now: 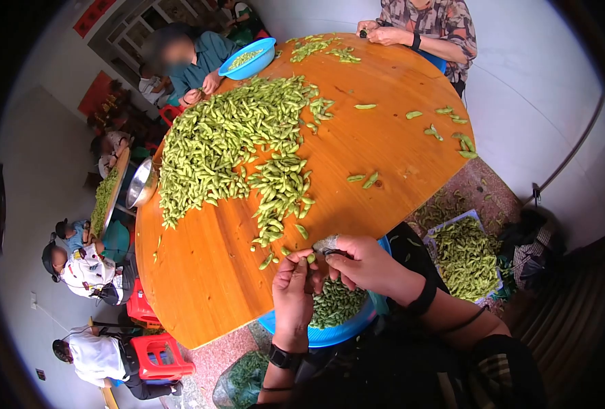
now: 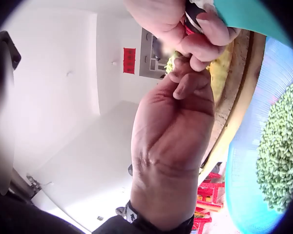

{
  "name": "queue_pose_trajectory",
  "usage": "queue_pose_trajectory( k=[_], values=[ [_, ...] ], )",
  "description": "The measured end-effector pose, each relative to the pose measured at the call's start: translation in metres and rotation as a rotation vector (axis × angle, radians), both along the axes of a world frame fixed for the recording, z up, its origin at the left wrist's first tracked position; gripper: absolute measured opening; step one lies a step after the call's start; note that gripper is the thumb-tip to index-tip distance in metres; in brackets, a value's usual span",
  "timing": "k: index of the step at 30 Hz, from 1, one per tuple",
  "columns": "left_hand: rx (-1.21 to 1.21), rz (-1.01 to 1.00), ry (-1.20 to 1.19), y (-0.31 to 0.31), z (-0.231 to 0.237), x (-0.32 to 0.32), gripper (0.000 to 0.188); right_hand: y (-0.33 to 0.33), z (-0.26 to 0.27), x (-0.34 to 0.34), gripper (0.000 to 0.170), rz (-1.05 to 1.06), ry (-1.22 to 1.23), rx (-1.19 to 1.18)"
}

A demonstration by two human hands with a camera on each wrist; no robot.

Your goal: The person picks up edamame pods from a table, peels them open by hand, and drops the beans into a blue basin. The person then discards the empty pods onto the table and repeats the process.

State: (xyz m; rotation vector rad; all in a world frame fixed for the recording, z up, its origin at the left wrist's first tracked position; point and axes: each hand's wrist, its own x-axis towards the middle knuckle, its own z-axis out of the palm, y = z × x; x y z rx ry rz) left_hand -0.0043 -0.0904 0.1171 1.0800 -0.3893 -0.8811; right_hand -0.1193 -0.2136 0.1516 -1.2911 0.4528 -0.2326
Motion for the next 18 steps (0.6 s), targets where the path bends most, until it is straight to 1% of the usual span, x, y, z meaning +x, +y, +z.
queue_pose_trajectory(
  k=[2,3,4,5,7,8,10,11,12,14,15,17,18],
  values=[
    [0.009,-0.015,-0.039,0.001,0.002,0.000,0.017,-0.002,-0.003,-0.003,0.013,-0.027,0.015,-0.001],
    [0.019,-0.026,-0.079,0.002,0.002,0.000,0.017,-0.003,-0.009,-0.003,0.018,-0.028,0.019,-0.114],
    [0.021,-0.026,-0.077,0.003,0.002,0.000,0.017,-0.002,-0.012,-0.003,0.027,-0.028,0.023,-0.227],
    [0.017,-0.029,-0.065,0.004,0.001,0.001,0.015,0.000,-0.011,-0.004,0.027,-0.026,0.024,-0.225],
    [0.014,-0.027,-0.052,0.004,0.001,0.001,0.014,0.006,-0.003,-0.002,0.025,-0.054,-0.116,-0.496],
    [0.000,0.003,-0.039,0.003,0.000,0.002,0.013,0.008,-0.004,0.000,0.025,-0.051,-0.117,-0.495],
    [-0.015,0.032,-0.026,0.001,-0.002,0.002,0.012,0.012,-0.013,0.005,0.024,-0.101,-0.200,-0.656],
    [-0.059,0.067,0.012,-0.001,-0.004,0.000,0.011,0.014,-0.015,0.006,0.022,-0.098,-0.210,-0.588],
    [-0.104,0.102,0.049,-0.002,-0.005,-0.001,0.010,0.015,-0.014,0.007,0.022,-0.094,-0.211,-0.588],
    [-0.124,0.140,0.076,-0.005,0.001,-0.001,0.010,0.018,-0.012,0.006,0.023,-0.164,-0.231,-0.663],
    [-0.145,0.175,0.103,-0.006,0.004,-0.001,0.010,0.018,-0.006,0.003,0.023,-0.160,-0.231,-0.663],
    [-0.104,0.176,0.096,-0.002,0.008,0.004,0.010,0.015,0.008,-0.003,0.021,-0.139,-0.067,-0.576],
    [-0.061,0.173,0.090,0.000,0.010,0.007,0.010,0.012,0.008,-0.003,0.021,-0.137,-0.066,-0.577]
  ],
)
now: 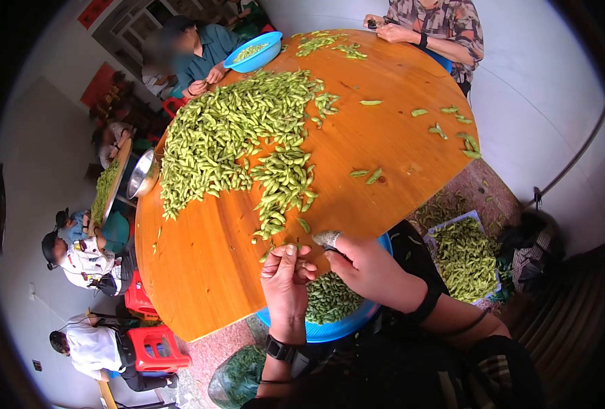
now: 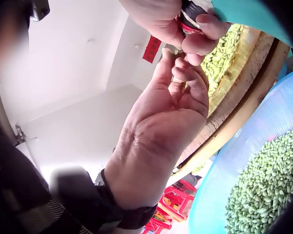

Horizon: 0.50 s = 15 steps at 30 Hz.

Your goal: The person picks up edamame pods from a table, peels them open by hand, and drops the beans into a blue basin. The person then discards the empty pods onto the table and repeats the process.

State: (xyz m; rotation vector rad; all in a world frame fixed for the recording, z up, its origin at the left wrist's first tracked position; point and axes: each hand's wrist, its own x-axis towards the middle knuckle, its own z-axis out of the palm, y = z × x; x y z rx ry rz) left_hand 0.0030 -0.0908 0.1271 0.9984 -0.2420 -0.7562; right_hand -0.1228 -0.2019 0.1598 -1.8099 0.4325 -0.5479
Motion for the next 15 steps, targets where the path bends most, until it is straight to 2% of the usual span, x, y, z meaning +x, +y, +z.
queue_pose_trajectory(
  k=[3,5,6,8,11,12,14,15],
  values=[
    [0.043,-0.006,-0.019,0.003,-0.005,0.004,0.009,-0.007,-0.005,-0.001,0.016,0.026,-0.002,-0.025],
    [0.069,-0.012,-0.038,0.004,-0.007,0.004,0.011,-0.010,-0.016,0.001,0.031,0.093,-0.001,-0.028],
    [0.113,-0.035,-0.120,0.003,-0.007,0.003,0.014,-0.010,-0.014,0.002,0.031,0.093,-0.001,-0.028],
    [0.157,-0.059,-0.202,0.002,-0.010,-0.001,0.018,-0.008,-0.008,0.004,0.028,0.156,0.063,0.178],
    [0.306,-0.038,-0.794,0.004,-0.017,-0.005,0.023,-0.008,-0.010,0.007,0.020,0.190,0.077,0.260],
    [0.307,-0.037,-0.793,0.004,-0.013,-0.007,0.023,-0.009,-0.009,0.007,0.020,0.192,0.078,0.261],
    [0.443,0.012,-1.163,0.005,-0.006,-0.010,0.026,-0.010,-0.004,0.007,0.012,0.207,0.129,0.300],
    [0.436,-0.028,-1.158,0.007,-0.010,-0.010,0.032,-0.010,-0.002,0.006,0.012,0.208,0.130,0.299]
  ],
)
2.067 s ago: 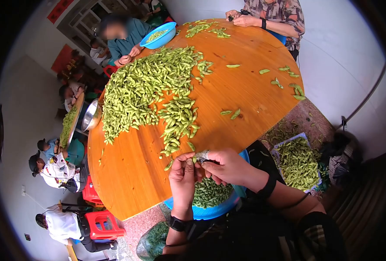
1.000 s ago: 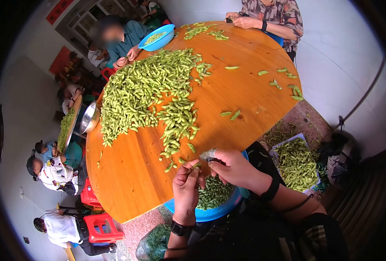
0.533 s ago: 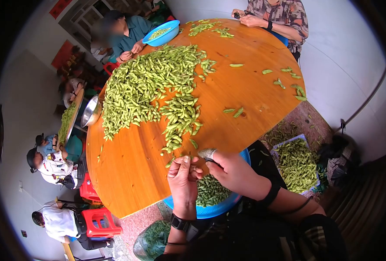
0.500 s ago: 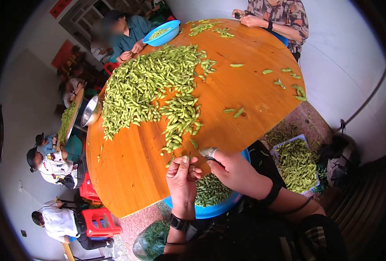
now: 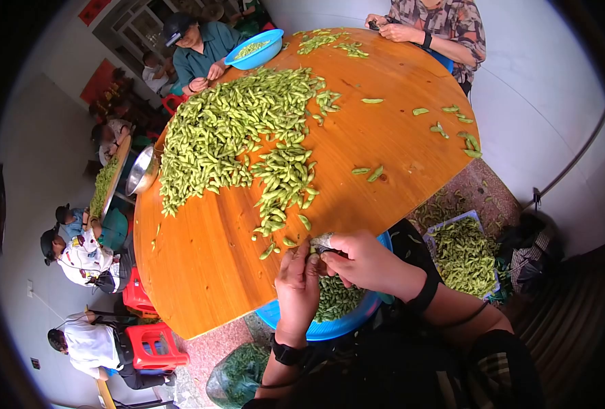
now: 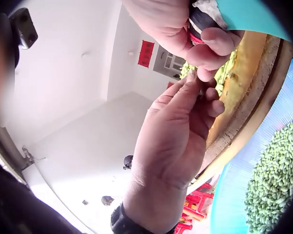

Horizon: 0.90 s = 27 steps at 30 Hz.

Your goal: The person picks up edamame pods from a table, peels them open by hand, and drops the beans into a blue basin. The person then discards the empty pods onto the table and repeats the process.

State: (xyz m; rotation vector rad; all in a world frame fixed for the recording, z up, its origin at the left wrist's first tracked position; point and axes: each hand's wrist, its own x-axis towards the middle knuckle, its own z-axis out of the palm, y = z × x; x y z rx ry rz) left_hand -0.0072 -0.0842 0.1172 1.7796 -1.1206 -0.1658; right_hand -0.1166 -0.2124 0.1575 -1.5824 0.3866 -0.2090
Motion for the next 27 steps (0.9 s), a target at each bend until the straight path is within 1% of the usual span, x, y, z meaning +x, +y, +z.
queue_pose_trajectory(
  k=[1,2,3,4,6,7,9,12,14,16,18,22,24,27],
  values=[
    [-0.001,0.000,0.002,0.000,-0.003,0.000,0.032,0.000,0.001,0.000,0.014,-0.008,0.007,-0.015],
    [0.006,-0.002,-0.112,0.000,-0.006,0.000,0.036,0.000,0.002,-0.001,0.018,-0.015,0.014,-0.030],
    [0.013,-0.006,-0.227,0.000,-0.007,0.000,0.040,0.001,0.003,-0.001,0.018,-0.014,0.015,-0.030],
    [0.013,-0.005,-0.226,0.000,-0.005,-0.002,0.040,0.002,0.004,-0.001,0.020,-0.023,0.013,-0.036],
    [0.089,0.029,-0.180,0.000,0.000,-0.006,0.048,0.003,0.005,0.000,0.022,-0.031,0.013,-0.044],
    [0.088,0.029,-0.180,-0.001,-0.001,-0.005,0.048,0.003,0.003,0.000,0.021,-0.033,0.000,-0.057],
    [0.011,0.002,-0.175,-0.002,-0.005,-0.002,0.052,0.004,0.004,0.000,0.021,-0.033,-0.012,-0.072],
    [0.018,-0.033,-0.127,-0.001,-0.007,0.002,0.054,0.003,0.005,-0.002,0.020,-0.007,0.041,-0.060],
    [0.019,-0.031,-0.143,0.000,-0.005,0.001,0.054,0.003,-0.003,-0.002,0.011,0.047,0.008,-0.122],
    [0.019,-0.029,-0.159,0.000,-0.003,0.001,0.054,0.004,-0.007,-0.001,0.011,0.052,0.004,-0.137],
    [0.102,-0.003,-0.135,0.001,-0.002,0.001,0.054,0.005,-0.008,0.000,0.011,0.058,-0.001,-0.153],
    [0.079,0.008,-0.149,0.000,-0.004,0.003,0.051,0.007,-0.008,0.001,0.010,0.041,0.024,-0.095],
    [0.110,0.001,-0.059,0.002,-0.002,0.002,0.048,0.009,-0.012,0.002,0.009,0.025,0.031,-0.064],
    [0.068,0.016,-0.105,0.001,-0.007,0.004,0.044,0.011,-0.017,0.004,0.010,-0.013,0.000,-0.022]
  ],
)
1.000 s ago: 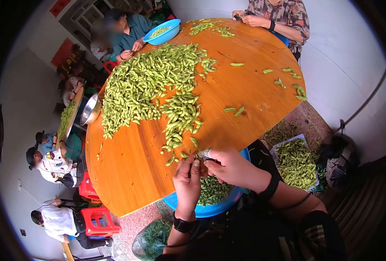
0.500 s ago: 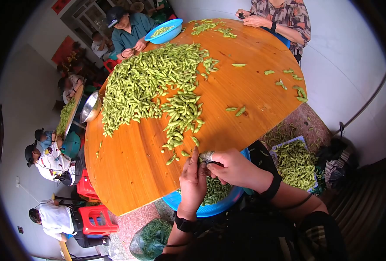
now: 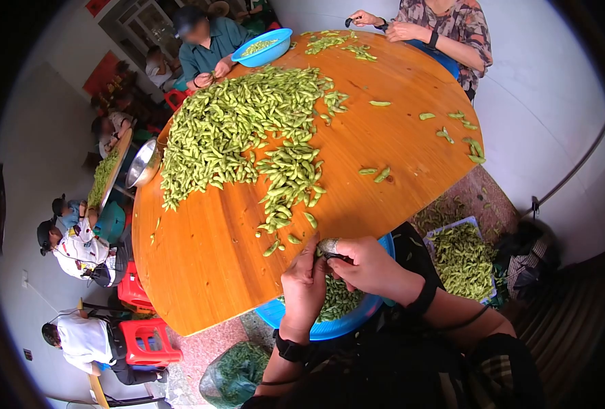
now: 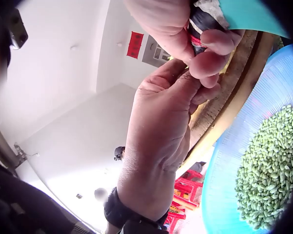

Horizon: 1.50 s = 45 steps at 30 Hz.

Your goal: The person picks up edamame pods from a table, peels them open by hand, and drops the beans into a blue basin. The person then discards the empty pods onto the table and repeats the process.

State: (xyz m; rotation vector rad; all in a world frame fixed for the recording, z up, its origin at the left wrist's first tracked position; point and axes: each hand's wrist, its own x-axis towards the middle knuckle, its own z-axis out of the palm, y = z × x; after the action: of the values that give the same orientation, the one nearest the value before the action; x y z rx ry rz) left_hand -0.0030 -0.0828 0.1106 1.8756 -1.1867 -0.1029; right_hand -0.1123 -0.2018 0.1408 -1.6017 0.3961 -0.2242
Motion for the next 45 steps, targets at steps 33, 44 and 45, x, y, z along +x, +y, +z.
queue_pose_trajectory(
  k=[33,44,45],
  values=[
    [-0.106,-0.124,0.514,0.001,-0.011,0.015,0.034,-0.003,0.003,0.002,0.013,0.054,0.041,-0.135],
    [-0.135,-0.227,0.661,0.005,-0.010,0.022,0.031,-0.001,-0.025,0.013,0.014,-0.068,-0.288,-0.258],
    [-0.120,-0.261,0.705,0.006,-0.010,0.025,0.030,-0.004,-0.022,0.011,0.014,-0.068,-0.286,-0.260]
  ],
)
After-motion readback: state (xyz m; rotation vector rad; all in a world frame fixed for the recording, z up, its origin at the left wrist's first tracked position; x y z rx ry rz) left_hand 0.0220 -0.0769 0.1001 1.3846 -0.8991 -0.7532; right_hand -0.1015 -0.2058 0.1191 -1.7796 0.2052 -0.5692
